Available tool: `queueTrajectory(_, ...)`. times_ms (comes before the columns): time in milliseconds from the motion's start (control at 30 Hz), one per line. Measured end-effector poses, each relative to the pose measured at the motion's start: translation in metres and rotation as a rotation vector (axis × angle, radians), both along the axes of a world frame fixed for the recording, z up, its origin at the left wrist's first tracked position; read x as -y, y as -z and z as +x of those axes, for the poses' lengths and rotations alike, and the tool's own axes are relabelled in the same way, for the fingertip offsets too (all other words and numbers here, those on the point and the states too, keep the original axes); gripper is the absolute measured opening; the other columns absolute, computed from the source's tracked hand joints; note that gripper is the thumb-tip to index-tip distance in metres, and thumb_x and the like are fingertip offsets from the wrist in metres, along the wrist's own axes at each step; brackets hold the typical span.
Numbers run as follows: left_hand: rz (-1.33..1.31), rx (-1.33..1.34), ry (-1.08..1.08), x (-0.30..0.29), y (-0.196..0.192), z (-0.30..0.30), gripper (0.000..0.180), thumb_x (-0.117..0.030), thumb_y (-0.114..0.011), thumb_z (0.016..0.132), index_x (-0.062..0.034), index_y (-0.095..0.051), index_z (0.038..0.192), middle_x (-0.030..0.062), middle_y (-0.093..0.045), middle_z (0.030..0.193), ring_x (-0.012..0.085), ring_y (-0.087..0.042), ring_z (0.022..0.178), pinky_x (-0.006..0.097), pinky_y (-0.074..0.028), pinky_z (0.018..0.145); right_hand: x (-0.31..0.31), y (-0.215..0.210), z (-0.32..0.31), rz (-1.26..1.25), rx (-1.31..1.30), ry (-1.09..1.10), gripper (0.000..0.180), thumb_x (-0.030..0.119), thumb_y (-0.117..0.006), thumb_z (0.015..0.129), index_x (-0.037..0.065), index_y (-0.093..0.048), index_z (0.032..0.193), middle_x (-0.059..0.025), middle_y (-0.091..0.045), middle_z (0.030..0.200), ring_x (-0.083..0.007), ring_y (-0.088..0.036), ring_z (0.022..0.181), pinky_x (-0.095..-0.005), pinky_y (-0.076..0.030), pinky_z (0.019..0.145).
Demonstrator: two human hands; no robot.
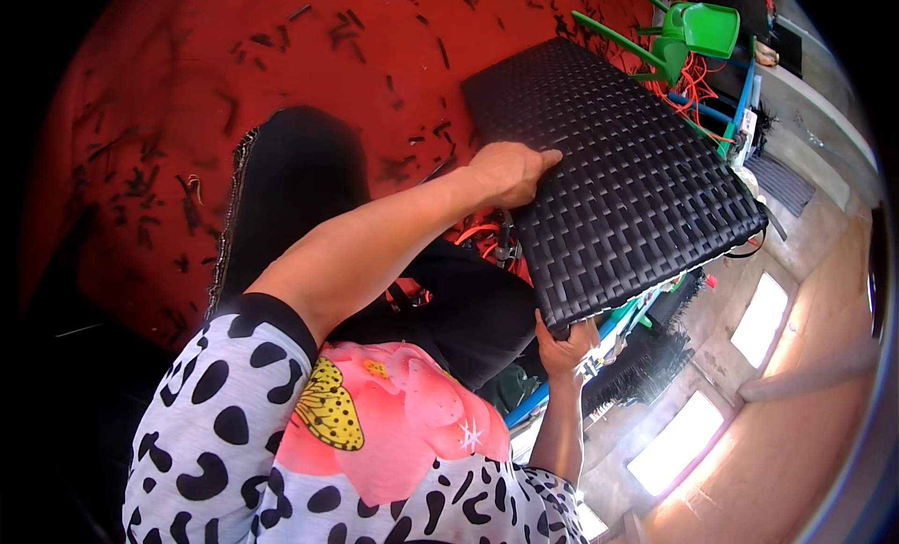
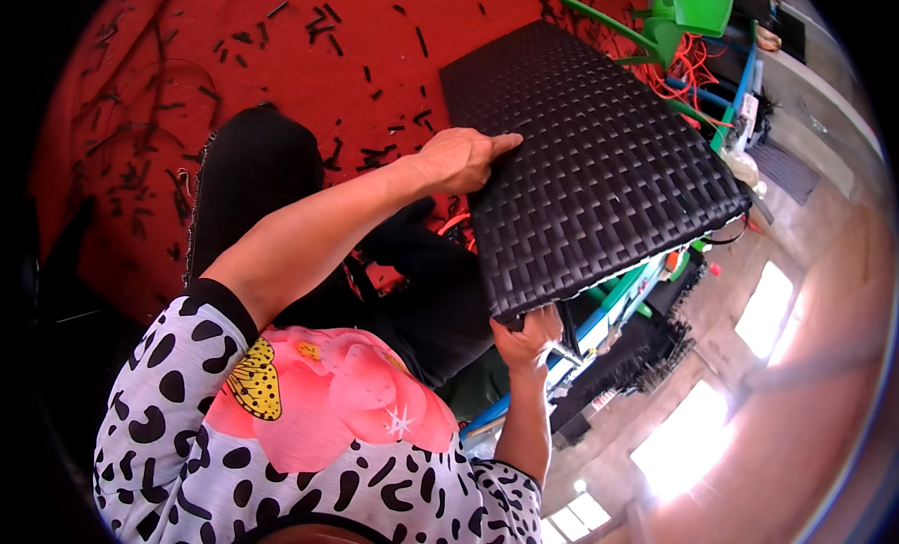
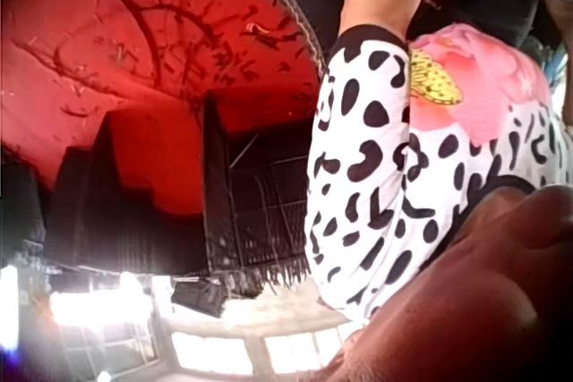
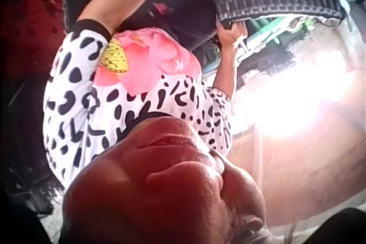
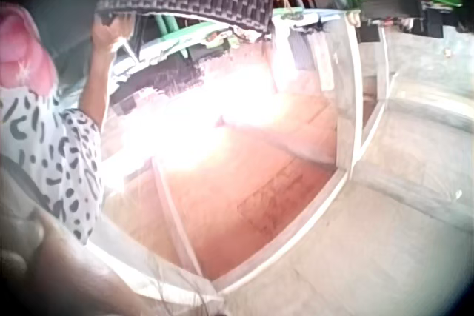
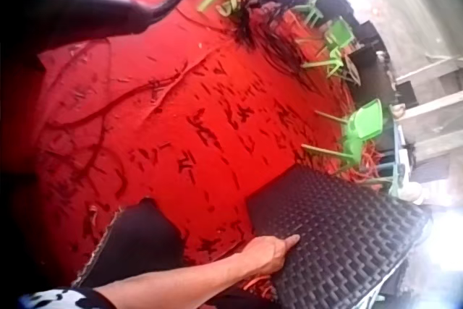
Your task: The person assembles a black woven furniture panel, inserting a plastic end cap into a frame tube and trimming excess weaving material with snips.
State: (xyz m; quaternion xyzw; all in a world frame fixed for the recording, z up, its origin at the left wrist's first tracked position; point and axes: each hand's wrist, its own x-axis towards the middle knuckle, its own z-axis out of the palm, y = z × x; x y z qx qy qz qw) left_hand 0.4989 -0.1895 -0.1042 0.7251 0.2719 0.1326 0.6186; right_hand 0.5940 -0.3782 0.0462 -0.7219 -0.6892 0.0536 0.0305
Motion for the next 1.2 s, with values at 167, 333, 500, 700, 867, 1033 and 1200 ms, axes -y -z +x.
queueTrajectory(167,-0.008,0.206,-0.413,0.006,-0.001,0.005,0.055,-0.041,-0.054,0.083,-0.0038,-0.043,0.123,0.0189,-0.050,0.114,0.0356,-0.049,0.104,0.043,-0.043,0.085,0.001,0.001,0.003,0.013,-0.003,0.031,0.034,0.006,-0.076,0.060,-0.002,-0.063,0.090,-0.0168,-0.064,0.086,-0.0328,-0.063,0.075,-0.0339,-0.047,0.067)
queueTrajectory(333,-0.009,0.223,-0.018,0.008,-0.004,0.006,0.083,-0.064,-0.044,0.080,0.0029,-0.037,0.129,0.0227,-0.038,0.131,0.0361,-0.034,0.124,0.043,-0.034,0.100,-0.002,0.002,0.005,0.016,0.011,0.000,0.032,0.006,-0.075,0.062,-0.002,-0.063,0.091,-0.0172,-0.064,0.088,-0.0338,-0.063,0.078,-0.0349,-0.047,0.070)
queueTrajectory(500,-0.009,0.199,0.011,0.008,-0.007,0.002,0.088,-0.068,-0.040,0.080,0.0033,-0.034,0.132,0.0243,-0.032,0.135,0.0366,-0.030,0.127,0.044,-0.031,0.102,-0.003,0.002,0.004,0.013,-0.002,0.016,0.033,0.006,-0.075,0.063,-0.002,-0.063,0.092,-0.0170,-0.064,0.088,-0.0338,-0.062,0.078,-0.0356,-0.047,0.070)
queueTrajectory(700,0.001,0.198,0.003,0.010,-0.006,0.000,0.087,-0.067,-0.040,0.080,0.0037,-0.035,0.130,0.0241,-0.032,0.135,0.0368,-0.030,0.127,0.045,-0.032,0.101,-0.003,0.004,0.007,0.036,0.013,0.007,0.033,0.008,-0.075,0.062,-0.003,-0.062,0.091,-0.0171,-0.063,0.086,-0.0348,-0.062,0.077,-0.0357,-0.047,0.069)
queueTrajectory(867,0.037,0.190,0.010,0.012,-0.004,-0.001,0.084,-0.065,-0.042,0.080,0.0041,-0.037,0.128,0.0241,-0.033,0.134,0.0371,-0.031,0.126,0.045,-0.032,0.101,-0.005,0.004,0.010,0.048,0.038,-0.025,0.033,0.008,-0.074,0.063,-0.003,-0.061,0.092,-0.0182,-0.062,0.086,-0.0362,-0.061,0.076,-0.0361,-0.047,0.068)
queueTrajectory(1033,0.026,0.144,0.043,0.010,-0.006,-0.005,0.082,-0.064,-0.043,0.081,0.0043,-0.040,0.126,0.0238,-0.037,0.131,0.0368,-0.034,0.124,0.043,-0.033,0.100,-0.007,0.006,0.008,0.040,0.034,-0.023,0.035,0.010,-0.071,0.065,-0.003,-0.059,0.095,-0.0202,-0.061,0.090,-0.0389,-0.060,0.077,-0.0382,-0.047,0.068)
queueTrajectory(1200,0.055,0.140,0.045,0.003,-0.004,-0.006,0.084,-0.066,-0.044,0.080,0.0043,-0.041,0.125,0.0218,-0.040,0.129,0.0355,-0.037,0.122,0.043,-0.035,0.099,-0.009,0.009,0.006,0.060,0.011,-0.054,0.034,0.011,-0.070,0.066,-0.003,-0.058,0.093,-0.0204,-0.061,0.088,-0.0398,-0.059,0.077,-0.0388,-0.047,0.068)
